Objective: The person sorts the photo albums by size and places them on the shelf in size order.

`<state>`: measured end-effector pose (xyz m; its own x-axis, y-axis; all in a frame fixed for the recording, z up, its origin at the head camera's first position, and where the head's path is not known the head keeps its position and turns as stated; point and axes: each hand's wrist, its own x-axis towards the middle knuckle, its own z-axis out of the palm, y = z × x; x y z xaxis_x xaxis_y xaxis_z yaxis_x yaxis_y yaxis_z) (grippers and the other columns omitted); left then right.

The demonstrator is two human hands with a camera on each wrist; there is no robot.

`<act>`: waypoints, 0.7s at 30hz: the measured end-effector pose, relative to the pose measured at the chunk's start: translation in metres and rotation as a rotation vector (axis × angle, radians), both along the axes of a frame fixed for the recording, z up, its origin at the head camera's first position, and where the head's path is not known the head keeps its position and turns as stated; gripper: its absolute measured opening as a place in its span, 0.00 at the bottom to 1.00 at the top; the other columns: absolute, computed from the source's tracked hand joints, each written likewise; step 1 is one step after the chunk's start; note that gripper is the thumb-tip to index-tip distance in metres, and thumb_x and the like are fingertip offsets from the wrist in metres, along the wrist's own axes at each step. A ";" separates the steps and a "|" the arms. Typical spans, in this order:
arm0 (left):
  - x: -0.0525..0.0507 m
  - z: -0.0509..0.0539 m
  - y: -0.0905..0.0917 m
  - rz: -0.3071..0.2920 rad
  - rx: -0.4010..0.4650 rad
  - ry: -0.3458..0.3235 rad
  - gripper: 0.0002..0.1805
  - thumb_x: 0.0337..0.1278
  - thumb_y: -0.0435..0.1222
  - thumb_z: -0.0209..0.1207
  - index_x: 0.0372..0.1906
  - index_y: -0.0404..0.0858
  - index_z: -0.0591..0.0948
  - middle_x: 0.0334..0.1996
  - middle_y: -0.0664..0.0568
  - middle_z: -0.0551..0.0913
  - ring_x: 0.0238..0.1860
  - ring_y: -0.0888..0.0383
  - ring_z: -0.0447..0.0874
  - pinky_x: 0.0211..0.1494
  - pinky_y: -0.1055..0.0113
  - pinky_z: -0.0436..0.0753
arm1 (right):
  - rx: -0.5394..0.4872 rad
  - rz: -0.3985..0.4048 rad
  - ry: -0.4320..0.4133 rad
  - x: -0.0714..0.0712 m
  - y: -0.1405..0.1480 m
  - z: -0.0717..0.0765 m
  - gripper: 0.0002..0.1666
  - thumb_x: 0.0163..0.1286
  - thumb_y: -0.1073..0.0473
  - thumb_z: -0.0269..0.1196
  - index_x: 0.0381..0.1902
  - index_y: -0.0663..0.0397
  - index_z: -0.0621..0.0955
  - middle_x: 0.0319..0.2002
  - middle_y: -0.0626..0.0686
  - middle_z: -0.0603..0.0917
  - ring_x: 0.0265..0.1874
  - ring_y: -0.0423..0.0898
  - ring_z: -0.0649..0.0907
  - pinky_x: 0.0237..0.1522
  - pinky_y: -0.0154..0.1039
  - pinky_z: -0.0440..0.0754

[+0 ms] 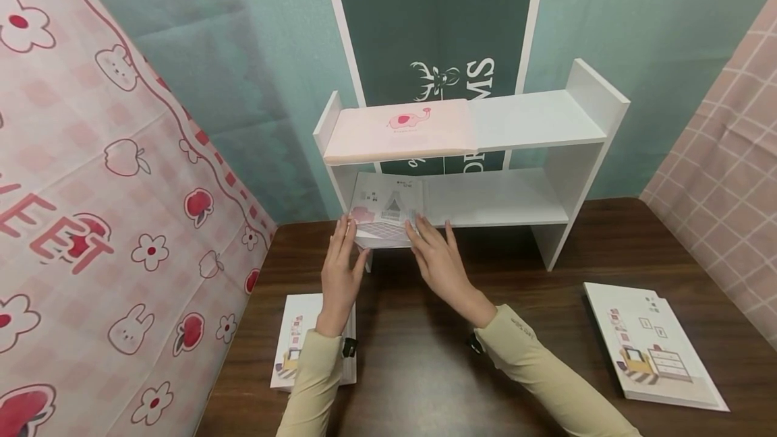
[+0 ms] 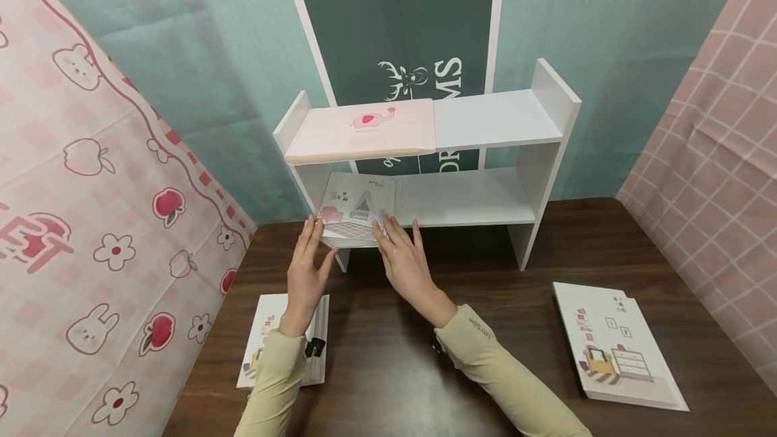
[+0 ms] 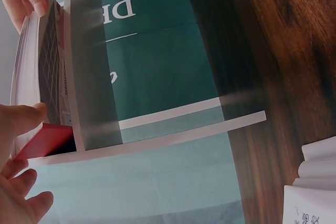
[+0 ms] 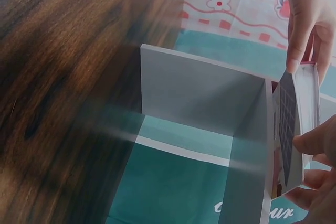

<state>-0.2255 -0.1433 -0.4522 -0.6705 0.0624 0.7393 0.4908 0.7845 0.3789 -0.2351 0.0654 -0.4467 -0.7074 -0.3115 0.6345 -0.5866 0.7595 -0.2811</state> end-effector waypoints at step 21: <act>0.001 -0.002 0.004 0.039 -0.002 -0.020 0.39 0.52 0.29 0.63 0.69 0.39 0.61 0.70 0.47 0.58 0.70 0.54 0.57 0.67 0.53 0.64 | -0.055 0.017 0.092 -0.005 -0.001 -0.007 0.29 0.61 0.65 0.63 0.61 0.52 0.74 0.62 0.55 0.73 0.61 0.51 0.72 0.66 0.59 0.55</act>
